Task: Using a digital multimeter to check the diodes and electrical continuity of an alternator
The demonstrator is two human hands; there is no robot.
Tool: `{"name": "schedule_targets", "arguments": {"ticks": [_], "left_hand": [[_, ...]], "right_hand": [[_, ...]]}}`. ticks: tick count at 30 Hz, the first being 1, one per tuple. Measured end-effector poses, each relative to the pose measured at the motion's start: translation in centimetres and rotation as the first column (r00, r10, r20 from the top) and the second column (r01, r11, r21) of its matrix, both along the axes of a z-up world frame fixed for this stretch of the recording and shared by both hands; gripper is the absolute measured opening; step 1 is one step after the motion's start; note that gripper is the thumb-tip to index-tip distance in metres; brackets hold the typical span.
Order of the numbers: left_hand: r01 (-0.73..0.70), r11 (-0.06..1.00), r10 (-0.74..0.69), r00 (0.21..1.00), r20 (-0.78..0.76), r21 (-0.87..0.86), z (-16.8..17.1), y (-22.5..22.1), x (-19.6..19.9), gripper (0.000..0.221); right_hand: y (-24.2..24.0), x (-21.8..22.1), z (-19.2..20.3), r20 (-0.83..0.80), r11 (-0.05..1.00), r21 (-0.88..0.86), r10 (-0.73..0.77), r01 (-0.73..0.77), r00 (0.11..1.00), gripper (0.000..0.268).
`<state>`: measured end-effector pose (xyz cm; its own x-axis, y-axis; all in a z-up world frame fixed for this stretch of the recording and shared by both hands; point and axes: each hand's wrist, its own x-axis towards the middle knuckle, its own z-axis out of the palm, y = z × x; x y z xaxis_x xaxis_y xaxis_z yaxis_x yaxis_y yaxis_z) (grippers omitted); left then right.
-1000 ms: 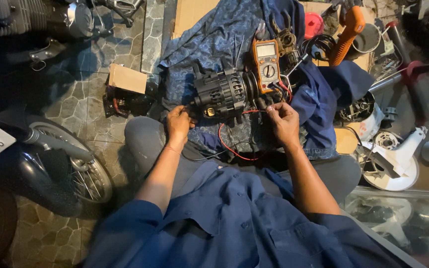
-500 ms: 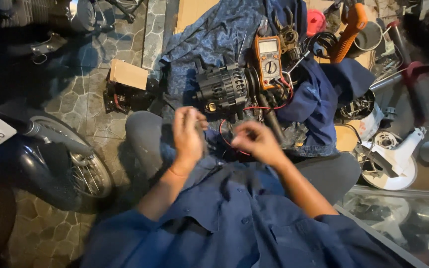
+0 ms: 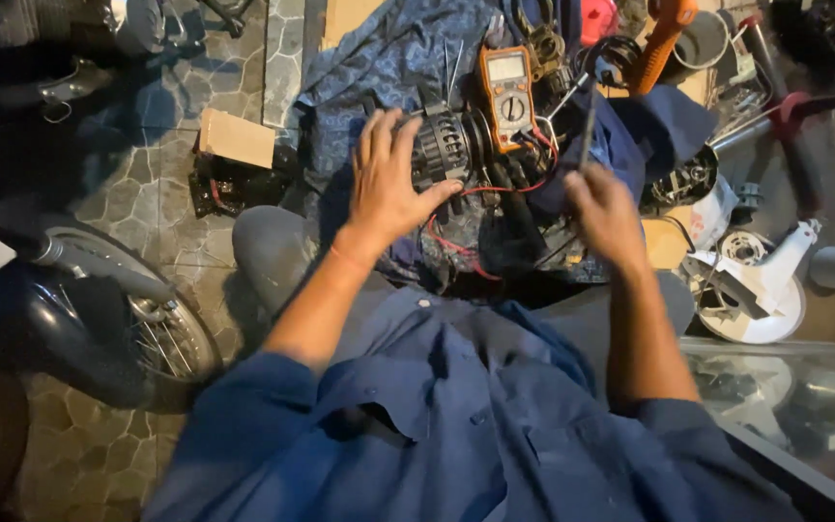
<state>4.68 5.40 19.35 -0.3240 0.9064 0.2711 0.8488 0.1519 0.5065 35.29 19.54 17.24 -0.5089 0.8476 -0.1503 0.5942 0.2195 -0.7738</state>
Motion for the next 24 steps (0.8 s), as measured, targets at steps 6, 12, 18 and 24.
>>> {"name": "schedule_targets", "arguments": {"ticks": [6,12,18,24], "left_hand": [[0.036,0.939,-0.085,0.988,-0.129,-0.341,1.8,1.6,0.0,0.135],[0.01,0.906,-0.069,0.99,-0.123,-0.423,0.8,2.2,-0.5,0.132],[0.087,0.838,-0.124,0.992,-0.034,-0.539,2.2,3.2,-2.3,0.123],[0.091,0.876,-0.128,0.991,-0.047,-0.473,1.4,2.8,-2.6,0.12]], "right_hand": [[3.4,0.4,-1.8,0.151,0.813,0.581,-0.135,0.023,0.979,0.069],[-3.0,-2.4,-3.1,0.159,0.816,0.565,0.044,-0.127,0.986,0.039],[-5.9,-3.7,-9.2,0.533,0.776,0.57,-0.1,-0.27,0.84,0.033],[-5.2,-3.1,-11.2,0.563,0.697,0.647,-0.164,-0.309,0.81,0.025]]}}
